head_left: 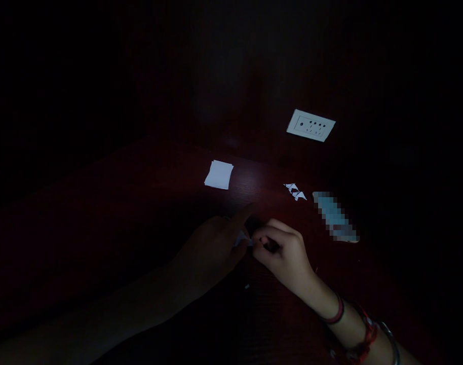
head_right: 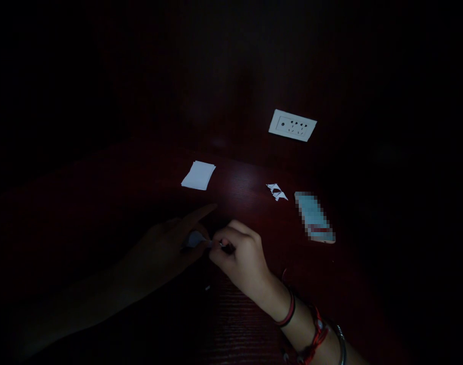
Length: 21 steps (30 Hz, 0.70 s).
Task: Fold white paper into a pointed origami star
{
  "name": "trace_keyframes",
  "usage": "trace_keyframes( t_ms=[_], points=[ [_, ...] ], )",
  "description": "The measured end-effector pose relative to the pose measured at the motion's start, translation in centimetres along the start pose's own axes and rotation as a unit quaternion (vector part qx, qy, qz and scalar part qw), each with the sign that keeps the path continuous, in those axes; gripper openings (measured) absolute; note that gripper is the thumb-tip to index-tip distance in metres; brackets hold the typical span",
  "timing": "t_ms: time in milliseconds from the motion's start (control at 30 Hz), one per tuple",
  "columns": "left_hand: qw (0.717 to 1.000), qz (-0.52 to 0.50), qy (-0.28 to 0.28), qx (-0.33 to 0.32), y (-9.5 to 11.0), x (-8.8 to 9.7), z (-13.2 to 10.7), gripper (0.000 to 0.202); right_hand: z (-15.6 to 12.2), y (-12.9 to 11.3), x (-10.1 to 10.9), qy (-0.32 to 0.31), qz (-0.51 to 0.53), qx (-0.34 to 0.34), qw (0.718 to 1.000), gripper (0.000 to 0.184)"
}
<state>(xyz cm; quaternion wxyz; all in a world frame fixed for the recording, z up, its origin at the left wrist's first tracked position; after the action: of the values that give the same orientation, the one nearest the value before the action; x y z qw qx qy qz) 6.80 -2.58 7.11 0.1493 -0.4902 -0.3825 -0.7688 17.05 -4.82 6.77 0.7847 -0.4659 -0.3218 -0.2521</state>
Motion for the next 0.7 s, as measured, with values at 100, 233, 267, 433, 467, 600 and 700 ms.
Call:
trace_keyframes(
  t_ms=[100, 233, 267, 433, 467, 600, 700],
  points=[
    [1.000, -0.020, 0.008, -0.003, 0.0, 0.1, 0.0, 0.053, 0.1, 0.2, 0.0, 0.001, 0.008, -0.011, 1.000, 0.011],
    [0.999, -0.049, 0.003, 0.007, -0.1, 0.2, 0.0, 0.050, 0.0, 0.4, 0.1, 0.008, 0.012, -0.016, 1.000, 0.011],
    [0.998, -0.053, 0.004, 0.013, -0.2, 0.3, 0.0, 0.050, 0.0, 0.5, 0.2, 0.010, 0.011, -0.018, 1.000, 0.010],
    [0.997, -0.073, 0.014, 0.033, -0.5, 1.1, -0.1, 0.051, 0.0, 1.2, 0.6, 0.015, 0.004, -0.028, 0.999, 0.011],
    [0.996, -0.078, 0.010, 0.038, -0.6, 1.2, 0.0, 0.050, 0.0, 1.3, 0.7, 0.015, 0.002, -0.029, 0.999, 0.011],
    [0.993, -0.108, 0.007, 0.057, -1.1, 1.4, 0.0, 0.048, 0.1, 1.5, 1.0, 0.000, -0.010, -0.027, 1.000, 0.010],
    [0.990, -0.126, 0.012, 0.065, -1.5, 1.2, 0.0, 0.051, 0.2, 1.4, 0.9, -0.039, -0.008, -0.012, 0.999, 0.008]
  ],
)
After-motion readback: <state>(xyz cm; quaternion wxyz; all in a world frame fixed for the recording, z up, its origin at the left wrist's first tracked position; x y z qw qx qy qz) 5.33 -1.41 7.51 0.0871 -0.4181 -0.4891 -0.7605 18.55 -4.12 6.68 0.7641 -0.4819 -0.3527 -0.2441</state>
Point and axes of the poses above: each hand's wrist, its own z-axis towards the middle knuckle, its own x-axis out of the back of the hand, y = z × x, the point moved 7 cm from there along z, towards the middle knuckle, and after that the axes turned 8 degrees about -y, right-handed, at the moved point
